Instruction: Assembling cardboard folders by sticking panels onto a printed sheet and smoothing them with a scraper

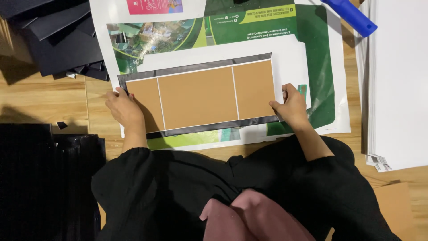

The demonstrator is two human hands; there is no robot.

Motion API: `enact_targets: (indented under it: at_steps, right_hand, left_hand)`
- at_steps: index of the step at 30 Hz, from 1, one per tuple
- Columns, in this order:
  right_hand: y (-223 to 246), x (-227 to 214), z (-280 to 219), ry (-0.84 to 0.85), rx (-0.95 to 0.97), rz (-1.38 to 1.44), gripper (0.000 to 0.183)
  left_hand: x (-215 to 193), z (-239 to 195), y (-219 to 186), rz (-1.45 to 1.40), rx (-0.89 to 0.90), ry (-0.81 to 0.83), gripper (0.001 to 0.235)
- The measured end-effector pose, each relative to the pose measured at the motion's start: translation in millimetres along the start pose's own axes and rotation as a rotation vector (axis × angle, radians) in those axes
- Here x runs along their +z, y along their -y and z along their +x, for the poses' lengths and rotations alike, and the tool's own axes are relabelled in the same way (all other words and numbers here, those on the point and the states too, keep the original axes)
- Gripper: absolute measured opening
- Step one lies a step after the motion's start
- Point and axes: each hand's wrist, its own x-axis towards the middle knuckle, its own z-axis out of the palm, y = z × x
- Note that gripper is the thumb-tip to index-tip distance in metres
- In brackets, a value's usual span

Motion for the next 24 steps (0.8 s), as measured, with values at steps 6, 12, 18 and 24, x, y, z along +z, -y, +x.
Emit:
enact_targets:
  at_steps: [6, 12, 18, 24]
  right_hand:
    - [2.7, 6.0, 0.5, -0.033, -0.037, -0.049, 0.05]
    - [27.8, 12.2, -3.9, -0.067, -0.172, 0.028, 0.047]
    - [47.6, 11.6, -7.6, -0.006, -0.135, -0.021, 0.05]
    - [52.8, 8.4, -15.2, 0.054, -0.183, -0.049, 0.056]
  left_hand:
    - [-4.7, 1.7, -4.0, 0.241, 0.169, -0.053, 0.044]
    - [-84.8, -62.1, -104.4, -0.021, 0.378, 0.1, 0.081]
    - [-75.9, -135.5, -191.9, -0.065, 1.014, 0.472, 0.082]
    - [-63.1, -139.0, -239.0, 0.295, 1.329, 0.386, 0.133]
